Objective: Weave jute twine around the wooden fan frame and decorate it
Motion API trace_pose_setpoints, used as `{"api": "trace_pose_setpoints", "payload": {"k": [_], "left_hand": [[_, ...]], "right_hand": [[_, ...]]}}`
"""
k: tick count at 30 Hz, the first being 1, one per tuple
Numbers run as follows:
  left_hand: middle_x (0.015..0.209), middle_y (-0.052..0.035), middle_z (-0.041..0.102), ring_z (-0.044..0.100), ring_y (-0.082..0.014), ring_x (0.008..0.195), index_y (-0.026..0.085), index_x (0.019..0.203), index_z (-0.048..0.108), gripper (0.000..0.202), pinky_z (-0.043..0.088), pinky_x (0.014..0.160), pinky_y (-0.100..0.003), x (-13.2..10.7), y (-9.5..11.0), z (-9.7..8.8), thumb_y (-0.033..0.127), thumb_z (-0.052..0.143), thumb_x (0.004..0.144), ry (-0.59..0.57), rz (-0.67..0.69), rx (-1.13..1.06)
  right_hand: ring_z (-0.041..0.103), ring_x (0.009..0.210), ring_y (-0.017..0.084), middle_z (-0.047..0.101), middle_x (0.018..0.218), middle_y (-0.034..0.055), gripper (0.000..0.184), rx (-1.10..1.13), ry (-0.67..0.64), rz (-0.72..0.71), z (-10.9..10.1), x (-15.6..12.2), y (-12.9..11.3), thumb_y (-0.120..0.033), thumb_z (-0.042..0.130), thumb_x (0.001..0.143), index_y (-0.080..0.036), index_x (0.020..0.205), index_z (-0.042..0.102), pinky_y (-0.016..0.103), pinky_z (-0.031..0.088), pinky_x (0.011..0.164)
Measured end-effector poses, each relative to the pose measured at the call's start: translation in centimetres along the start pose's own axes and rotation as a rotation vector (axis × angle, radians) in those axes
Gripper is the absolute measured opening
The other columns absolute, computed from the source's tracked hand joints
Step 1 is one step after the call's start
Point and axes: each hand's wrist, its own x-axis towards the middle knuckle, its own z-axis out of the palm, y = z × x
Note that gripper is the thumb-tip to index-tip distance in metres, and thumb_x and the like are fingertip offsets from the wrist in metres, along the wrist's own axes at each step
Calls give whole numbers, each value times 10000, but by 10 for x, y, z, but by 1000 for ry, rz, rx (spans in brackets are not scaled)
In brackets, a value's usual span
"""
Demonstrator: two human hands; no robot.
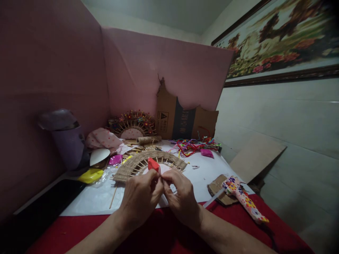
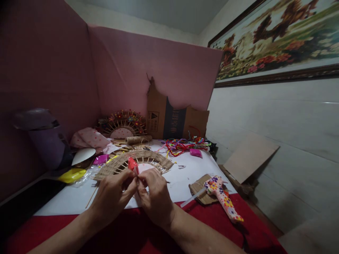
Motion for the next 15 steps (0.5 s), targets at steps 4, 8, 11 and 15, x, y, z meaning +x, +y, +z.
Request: {"api": "trace_pose_setpoints", "payload": {"k": [4,8,11,15], "left_hand": [[470,45,457,392,-80,423,173,572,479,179,284,458,-221,-1,-2,1,168,468,751,64,19,-42],[463,50,421,368,-74,429,169,548,466,190,274,453,-212,1,-2,3,156,459,737,52,-18,-142],[458,55,403,344,-67,425,170,530,451,195,260,442,-206,3,-1,4,149,456,723,57,-37,-226],[452,59,386,321,-59,422,168,508,440,211,253,436,-201,6,1,3,128,448,715,68,-42,-274]], "right_hand": [[533,737,173,590,777,64,106,0,-6,-30,1,0,-3,-122,440,832,-169,853,533,314,434,688],[516,660,154,550,713,40,72,43,-15,89,3,-1,-5,-151,446,828,-169,803,511,286,425,633],[518,642,148,538,710,36,74,88,-24,194,5,-1,-8,-184,435,831,-164,797,498,279,425,620],[507,611,135,532,682,14,94,151,-15,330,6,2,-9,-229,432,832,-172,777,485,260,419,590]]}}
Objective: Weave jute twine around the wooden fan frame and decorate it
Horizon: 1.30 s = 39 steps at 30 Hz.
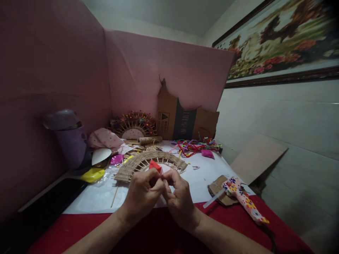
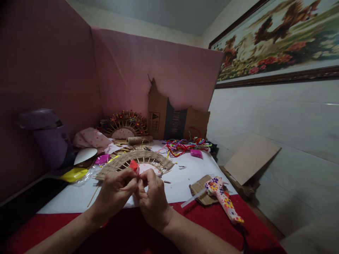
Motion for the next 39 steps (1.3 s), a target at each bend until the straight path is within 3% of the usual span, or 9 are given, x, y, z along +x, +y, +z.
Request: {"api": "trace_pose_setpoints", "payload": {"k": [5,10,15,19,29,32,35,37,39], "left_hand": [[448,64,363,305,-59,421,168,515,446,224,247,425,-200,1,-1,-1,168,479,736,12,-13,-29],[469,61,351,306,-65,444,172,517,427,229,251,427,-201,0,-6,0,177,473,742,-43,-76,-61],[478,54,363,317,-72,458,170,523,438,242,266,440,-210,-1,-9,1,203,463,761,-70,-101,-106],[497,44,384,335,-82,479,172,535,453,230,292,448,-214,-1,-8,1,229,472,757,-115,-124,-170],[437,59,373,338,-70,414,180,481,424,227,270,400,-203,3,-6,0,197,470,703,-117,-288,-322],[453,59,388,349,-72,421,180,510,430,234,286,412,-206,2,-6,-2,187,466,741,-116,-195,-234],[552,35,482,422,-93,499,170,654,517,124,355,493,-229,1,-3,-6,181,500,776,-40,68,-18],[700,-9,554,500,-129,641,163,813,549,51,417,606,-268,3,-2,-11,152,535,765,56,213,85],[911,-72,572,521,-184,859,158,965,540,229,440,752,-333,6,-2,-16,128,566,740,100,291,152]], "right_hand": [[502,537,115,530,625,-13,119,64,110,182,-3,8,5,-260,452,831,-181,744,471,232,412,521],[525,575,116,543,677,-3,19,-14,120,18,-5,7,7,-163,488,795,-181,792,494,234,443,563],[558,785,172,613,841,52,165,-128,8,-226,-6,3,6,-104,480,797,-194,892,580,291,462,695],[562,839,185,633,882,55,177,-95,33,-271,-8,2,7,-117,497,826,-207,947,590,329,453,765],[571,814,173,623,866,55,367,-64,6,-265,-10,4,13,-50,458,819,-254,1080,617,304,472,725],[585,838,174,639,899,59,351,-34,4,-268,-10,6,13,-60,468,818,-250,1067,626,308,480,745],[603,850,169,659,926,54,321,24,48,-218,-12,9,13,-55,486,804,-234,1021,642,297,490,754],[614,829,163,670,914,49,294,50,85,-171,-13,12,12,-61,502,798,-221,994,651,287,496,742],[621,791,159,678,882,45,261,70,110,-136,-14,13,11,-83,515,801,-214,974,660,281,501,718]]}}
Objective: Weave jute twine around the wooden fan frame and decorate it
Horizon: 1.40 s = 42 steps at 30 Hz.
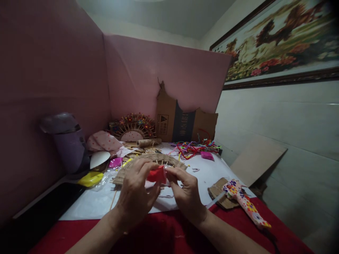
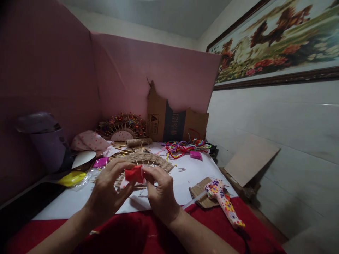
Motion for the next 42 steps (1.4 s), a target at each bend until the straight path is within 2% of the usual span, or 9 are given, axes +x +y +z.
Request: {"api": "trace_pose_setpoints", "payload": {"k": [3,7,12,16,21,30,35,38,42], "left_hand": [[1122,-116,521,446,-253,1052,164,1102,508,417,396,883,-413,3,-3,-2,182,633,705,-81,41,125],[1130,-113,559,437,-303,1038,164,1146,494,530,363,882,-463,0,-7,5,307,679,671,-210,53,349],[725,-64,596,484,-260,782,169,766,560,45,385,736,-407,-2,-12,12,203,554,737,-329,10,491],[704,-65,581,476,-253,768,172,712,529,34,370,711,-385,-2,-12,11,195,529,737,-312,-21,488],[698,-58,592,492,-253,784,175,706,529,44,342,712,-381,-4,-10,11,199,524,743,-309,-47,480],[660,-44,605,503,-246,748,184,675,521,101,308,727,-398,-3,-7,9,209,501,771,-317,-40,494],[654,-47,596,492,-245,741,181,669,517,141,320,728,-393,-2,-9,9,259,506,786,-310,-33,479],[670,-49,606,491,-249,751,180,683,533,98,318,729,-394,-3,-10,10,225,522,769,-334,-14,476],[668,-47,605,488,-244,742,182,676,543,85,317,716,-387,-6,-11,12,182,514,756,-377,5,465]], "right_hand": [[627,741,159,685,844,44,228,29,13,43,0,1,-1,-117,532,802,-212,954,673,281,507,684],[630,711,164,690,824,45,202,130,-18,142,2,-1,2,-135,555,783,-209,916,687,282,516,639],[584,559,124,685,760,34,235,271,-70,210,7,-4,7,-98,566,735,-203,893,705,243,500,513],[571,555,115,694,859,59,294,285,-75,212,8,-4,6,-100,551,734,-209,960,704,232,497,485],[573,628,137,651,757,47,302,240,-159,163,8,-3,8,-72,526,731,-221,905,723,223,492,499],[529,538,108,566,698,28,96,406,-200,278,6,0,6,-168,628,720,-185,745,719,223,473,452],[498,505,95,550,676,20,128,416,-221,348,6,1,5,-247,610,758,-165,768,708,221,443,439],[477,531,95,545,658,8,70,372,-220,370,7,2,6,-211,636,730,-159,725,683,214,408,461],[477,661,111,501,715,1,73,248,-192,266,5,3,4,-124,655,691,-161,636,623,213,389,546]]}}
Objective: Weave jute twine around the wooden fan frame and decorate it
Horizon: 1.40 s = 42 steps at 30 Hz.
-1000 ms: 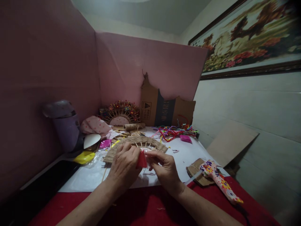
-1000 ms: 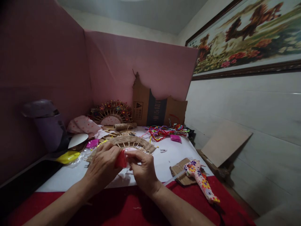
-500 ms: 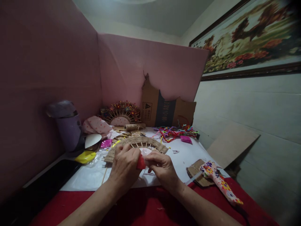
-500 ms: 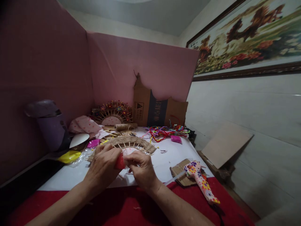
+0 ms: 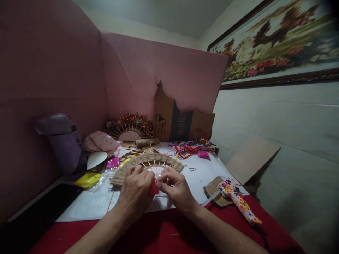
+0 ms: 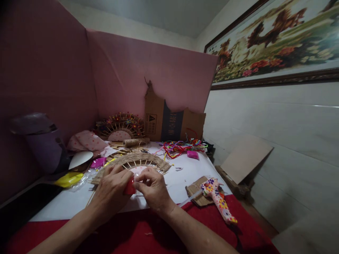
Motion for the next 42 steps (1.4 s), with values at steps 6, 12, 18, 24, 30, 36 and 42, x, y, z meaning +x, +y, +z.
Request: {"api": "trace_pose_setpoints", "payload": {"k": [6,12,18,24,30,36,42], "left_hand": [[646,-49,594,491,-246,731,181,659,529,123,317,704,-386,0,2,0,186,482,773,-1,-53,-30],[649,-40,588,490,-244,726,183,646,511,85,313,700,-384,3,0,-1,161,518,728,19,-101,-83],[637,-31,569,470,-230,704,190,637,491,89,310,690,-371,3,-3,-1,124,520,690,8,-129,-138],[665,-60,579,456,-236,698,188,648,491,89,315,674,-370,4,-1,-5,107,505,683,13,-121,-146],[673,-62,574,447,-239,707,182,661,494,85,317,678,-378,4,-1,-6,100,501,681,-15,-127,-209],[656,-39,560,454,-238,727,184,654,474,90,309,685,-380,4,-2,-6,105,515,673,-63,-140,-230],[650,-33,552,444,-230,716,184,659,472,89,308,684,-376,4,-1,-4,112,516,688,-66,-141,-251]], "right_hand": [[492,789,135,499,812,20,101,-72,27,-68,-1,-1,-10,-115,586,756,-165,673,556,246,406,684],[498,696,125,515,768,9,148,98,295,57,-6,6,-1,-301,546,826,-174,750,544,252,406,640],[468,516,85,547,704,1,292,475,408,326,-12,16,4,-448,550,798,-156,781,550,220,381,483],[468,468,70,524,612,-30,292,585,376,368,-13,19,3,-403,687,697,-146,726,551,208,371,467],[469,499,85,556,636,-3,202,328,272,268,-14,15,-2,-352,633,760,-150,758,649,227,392,485],[535,708,133,573,809,32,126,104,194,37,-10,4,-14,-215,612,780,-223,879,690,242,453,593],[546,683,134,592,744,22,71,98,144,61,-8,3,-14,-182,642,748,-210,783,697,255,465,625]]}}
